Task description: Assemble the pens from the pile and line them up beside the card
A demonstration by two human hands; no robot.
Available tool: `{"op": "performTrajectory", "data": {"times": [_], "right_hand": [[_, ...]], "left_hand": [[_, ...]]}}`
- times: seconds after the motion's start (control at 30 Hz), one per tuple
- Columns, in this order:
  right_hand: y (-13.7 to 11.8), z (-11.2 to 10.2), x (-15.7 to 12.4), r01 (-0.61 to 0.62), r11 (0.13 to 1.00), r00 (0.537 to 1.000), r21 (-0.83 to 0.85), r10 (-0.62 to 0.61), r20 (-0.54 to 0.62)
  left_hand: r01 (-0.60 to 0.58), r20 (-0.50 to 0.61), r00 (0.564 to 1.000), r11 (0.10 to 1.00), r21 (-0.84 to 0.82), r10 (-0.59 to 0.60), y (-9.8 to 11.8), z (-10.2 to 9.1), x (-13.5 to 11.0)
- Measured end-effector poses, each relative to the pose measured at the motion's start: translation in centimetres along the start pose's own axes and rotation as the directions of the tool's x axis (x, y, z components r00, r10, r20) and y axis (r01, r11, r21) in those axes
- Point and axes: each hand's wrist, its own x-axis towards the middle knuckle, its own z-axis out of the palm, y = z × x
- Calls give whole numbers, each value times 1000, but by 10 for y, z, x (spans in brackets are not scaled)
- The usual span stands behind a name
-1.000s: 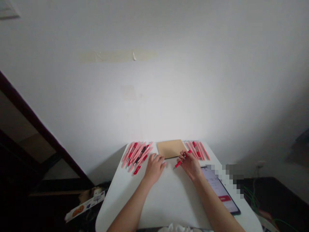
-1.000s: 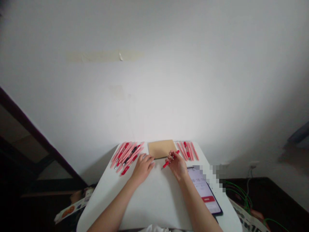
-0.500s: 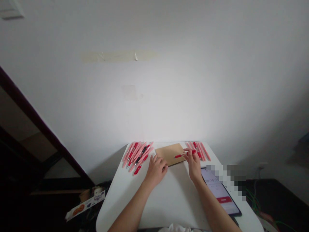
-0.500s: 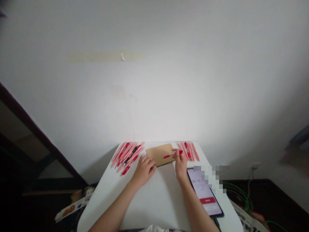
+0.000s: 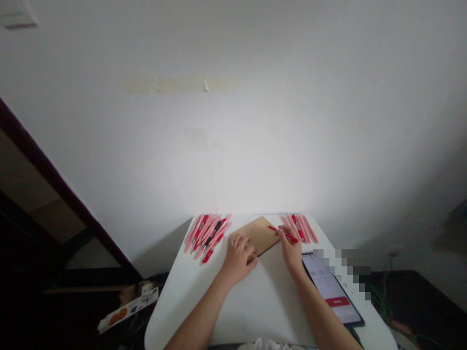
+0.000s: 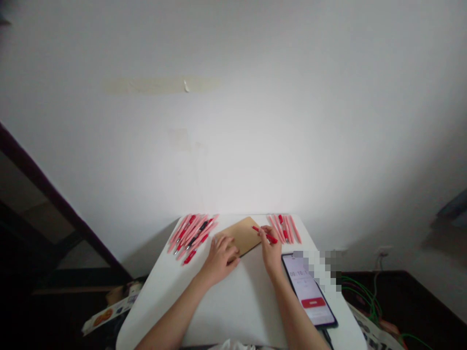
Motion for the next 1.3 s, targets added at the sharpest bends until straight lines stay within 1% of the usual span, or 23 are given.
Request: {"op": "performTrajectory", "data": {"times": [0.13, 0.27, 0.4, 0.6, 0.77, 0.87, 0.93, 1.0, 1.13, 1.3], "right_hand": [[1, -1, 0, 29, 997, 999, -71, -27, 34], [10, 0, 1, 34, 996, 998, -85, -30, 51], [19, 1, 2, 48, 992, 998, -118, -45, 33], [26, 3, 1, 14, 984, 993, -178, 7, 119], [30, 4, 0, 27, 972, 987, -235, 11, 158], [30, 3, 1, 41, 968, 983, -248, 5, 182], [30, 3, 1, 28, 968, 979, -250, 24, 202], [30, 4, 1, 23, 968, 975, -252, 34, 219], [29, 6, 0, 52, 962, 977, -268, 6, 211], [28, 7, -4, 57, 960, 963, -272, 18, 267]], "left_hand": [[21, 36, 999, 1000, 11, -22, 2, -3, -1], [14, 23, 1000, 1000, 12, -14, 6, -8, 0], [-4, 27, 1000, 1000, -2, 4, 8, -10, 1], [-11, 38, 999, 999, -31, 12, 6, -4, 1], [41, 48, 998, 999, -19, -40, 3, 4, 0], [59, 95, 994, 998, 19, -60, 2, 4, -2], [58, 113, 992, 998, 26, -61, 2, 2, -2], [58, 98, 993, 998, 23, -60, 4, -1, -2], [60, 55, 997, 998, 34, -62, 10, -6, 0], [76, 69, 994, 996, 47, -79, 10, 0, -1]]}}
